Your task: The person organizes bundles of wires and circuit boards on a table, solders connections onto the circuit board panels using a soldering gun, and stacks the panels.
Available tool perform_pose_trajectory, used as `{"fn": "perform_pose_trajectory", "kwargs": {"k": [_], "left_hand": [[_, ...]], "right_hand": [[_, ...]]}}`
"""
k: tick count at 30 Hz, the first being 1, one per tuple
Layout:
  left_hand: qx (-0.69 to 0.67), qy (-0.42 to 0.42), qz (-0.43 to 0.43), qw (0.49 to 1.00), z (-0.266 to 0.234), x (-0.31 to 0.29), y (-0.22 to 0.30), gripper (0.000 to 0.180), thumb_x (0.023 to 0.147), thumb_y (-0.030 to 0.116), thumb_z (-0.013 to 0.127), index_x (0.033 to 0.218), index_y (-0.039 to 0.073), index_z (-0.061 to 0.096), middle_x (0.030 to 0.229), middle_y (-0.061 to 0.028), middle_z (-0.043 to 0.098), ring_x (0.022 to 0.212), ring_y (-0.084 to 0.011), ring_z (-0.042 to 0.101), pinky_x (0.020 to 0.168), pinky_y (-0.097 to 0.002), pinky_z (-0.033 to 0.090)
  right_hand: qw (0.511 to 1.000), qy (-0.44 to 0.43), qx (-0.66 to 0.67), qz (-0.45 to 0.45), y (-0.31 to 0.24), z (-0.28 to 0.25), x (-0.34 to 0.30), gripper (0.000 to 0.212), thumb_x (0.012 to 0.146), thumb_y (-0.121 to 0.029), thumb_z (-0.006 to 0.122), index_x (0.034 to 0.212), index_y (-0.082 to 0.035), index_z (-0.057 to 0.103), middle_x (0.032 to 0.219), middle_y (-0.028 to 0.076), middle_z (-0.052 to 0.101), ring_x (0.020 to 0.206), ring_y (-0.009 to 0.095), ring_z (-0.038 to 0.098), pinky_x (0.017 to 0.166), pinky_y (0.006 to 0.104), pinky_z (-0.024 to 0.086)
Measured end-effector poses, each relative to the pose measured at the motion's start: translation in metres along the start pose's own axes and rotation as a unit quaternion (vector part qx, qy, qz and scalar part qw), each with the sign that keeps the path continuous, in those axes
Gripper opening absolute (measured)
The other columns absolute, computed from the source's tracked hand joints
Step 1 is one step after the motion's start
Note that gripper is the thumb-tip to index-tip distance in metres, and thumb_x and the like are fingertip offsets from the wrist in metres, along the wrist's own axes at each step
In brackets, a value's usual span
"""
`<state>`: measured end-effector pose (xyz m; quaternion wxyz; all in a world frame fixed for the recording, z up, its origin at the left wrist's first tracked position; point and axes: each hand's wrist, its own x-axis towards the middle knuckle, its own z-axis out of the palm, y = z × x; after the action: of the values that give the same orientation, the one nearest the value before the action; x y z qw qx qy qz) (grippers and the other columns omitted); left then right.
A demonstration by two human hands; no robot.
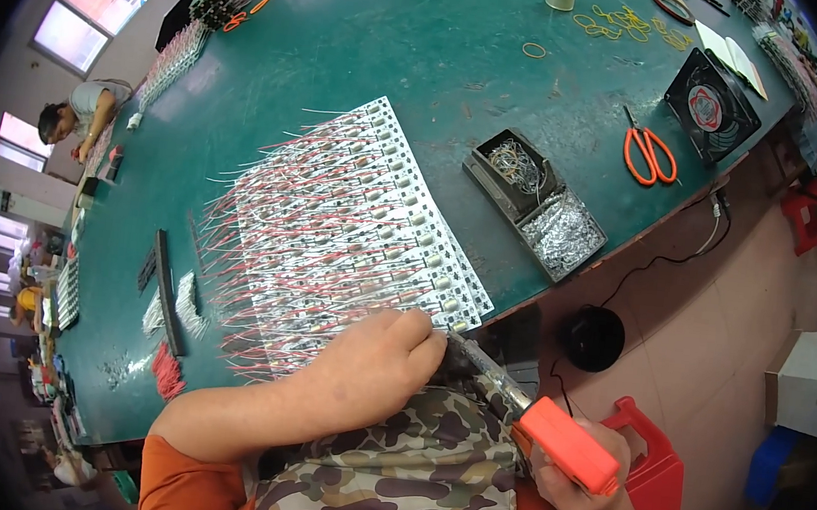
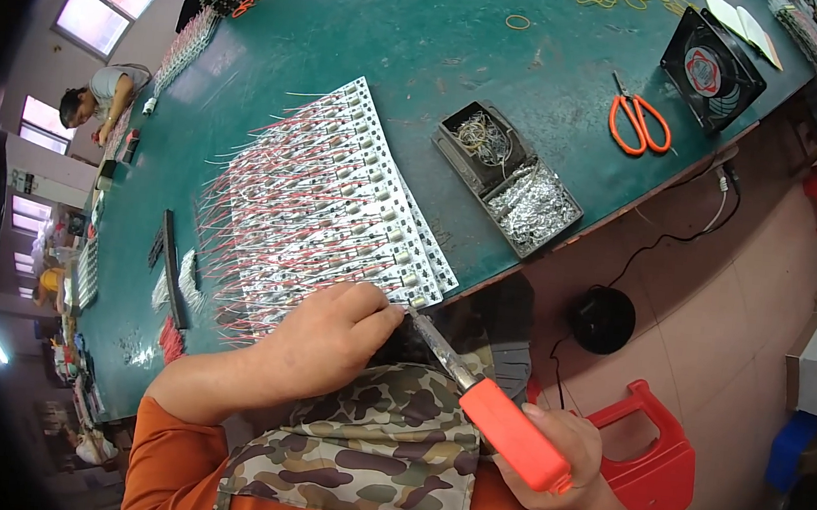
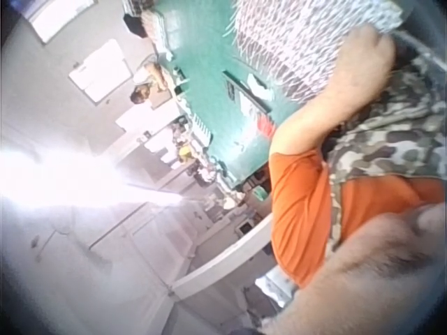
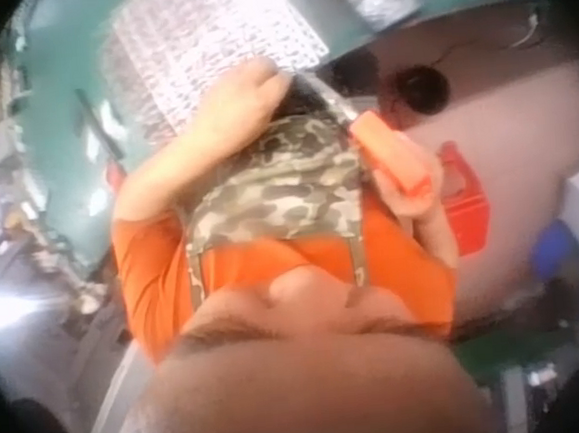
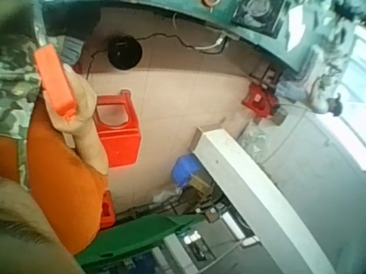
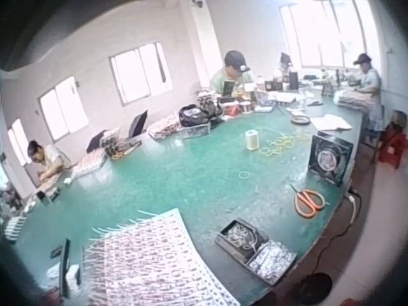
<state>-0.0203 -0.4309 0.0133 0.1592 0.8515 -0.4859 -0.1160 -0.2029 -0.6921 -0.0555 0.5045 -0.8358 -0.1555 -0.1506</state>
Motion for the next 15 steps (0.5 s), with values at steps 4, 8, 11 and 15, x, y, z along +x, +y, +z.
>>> {"fn": "perform_pose_trajectory", "kwargs": {"k": [4, 8, 11, 15], "left_hand": [[0.014, -0.001, 0.008, 1.000, -0.002, 0.000, 0.001, 0.026, 0.081, 0.007, 0.057, 0.104, -0.005, 0.060, 0.090, -0.0162, 0.055, 0.080, -0.0340, 0.060, 0.069, -0.0438, 0.051], [0.018, -0.006, 0.004, 1.000, -0.001, 0.001, 0.003, 0.026, 0.081, 0.007, 0.057, 0.103, -0.006, 0.060, 0.091, -0.0162, 0.055, 0.079, -0.0341, 0.060, 0.069, -0.0439, 0.051], [0.021, -0.044, -0.022, 0.999, -0.001, 0.001, 0.003, 0.035, 0.079, 0.005, 0.060, 0.113, -0.002, 0.062, 0.099, -0.0150, 0.058, 0.085, -0.0338, 0.060, 0.075, -0.0437, 0.051], [0.011, -0.013, 0.004, 1.000, -0.004, 0.002, 0.003, 0.029, 0.080, 0.006, 0.058, 0.106, -0.006, 0.060, 0.092, -0.0163, 0.055, 0.081, -0.0349, 0.059, 0.071, -0.0443, 0.051]], "right_hand": [[1.000, -0.002, -0.019, -0.001, -0.003, 0.001, -0.001, 0.065, 0.068, -0.004, 0.080, 0.127, 0.004, 0.052, 0.083, 0.011, 0.067, 0.059, 0.024, 0.064, 0.053, 0.0323, 0.050], [0.994, 0.050, 0.057, 0.083, -0.013, 0.009, 0.004, 0.035, 0.072, -0.005, 0.072, 0.103, 0.001, 0.058, 0.078, 0.009, 0.066, 0.058, 0.023, 0.062, 0.054, 0.0313, 0.050], [0.996, 0.059, 0.009, 0.070, -0.014, 0.001, 0.011, 0.006, 0.076, -0.008, 0.065, 0.080, -0.002, 0.064, 0.073, 0.007, 0.065, 0.059, 0.023, 0.063, 0.055, 0.0310, 0.050], [0.995, 0.061, -0.054, 0.051, -0.016, -0.011, 0.010, 0.009, 0.078, -0.014, 0.069, 0.079, -0.005, 0.066, 0.076, 0.007, 0.067, 0.063, 0.023, 0.065, 0.054, 0.0313, 0.050]]}}
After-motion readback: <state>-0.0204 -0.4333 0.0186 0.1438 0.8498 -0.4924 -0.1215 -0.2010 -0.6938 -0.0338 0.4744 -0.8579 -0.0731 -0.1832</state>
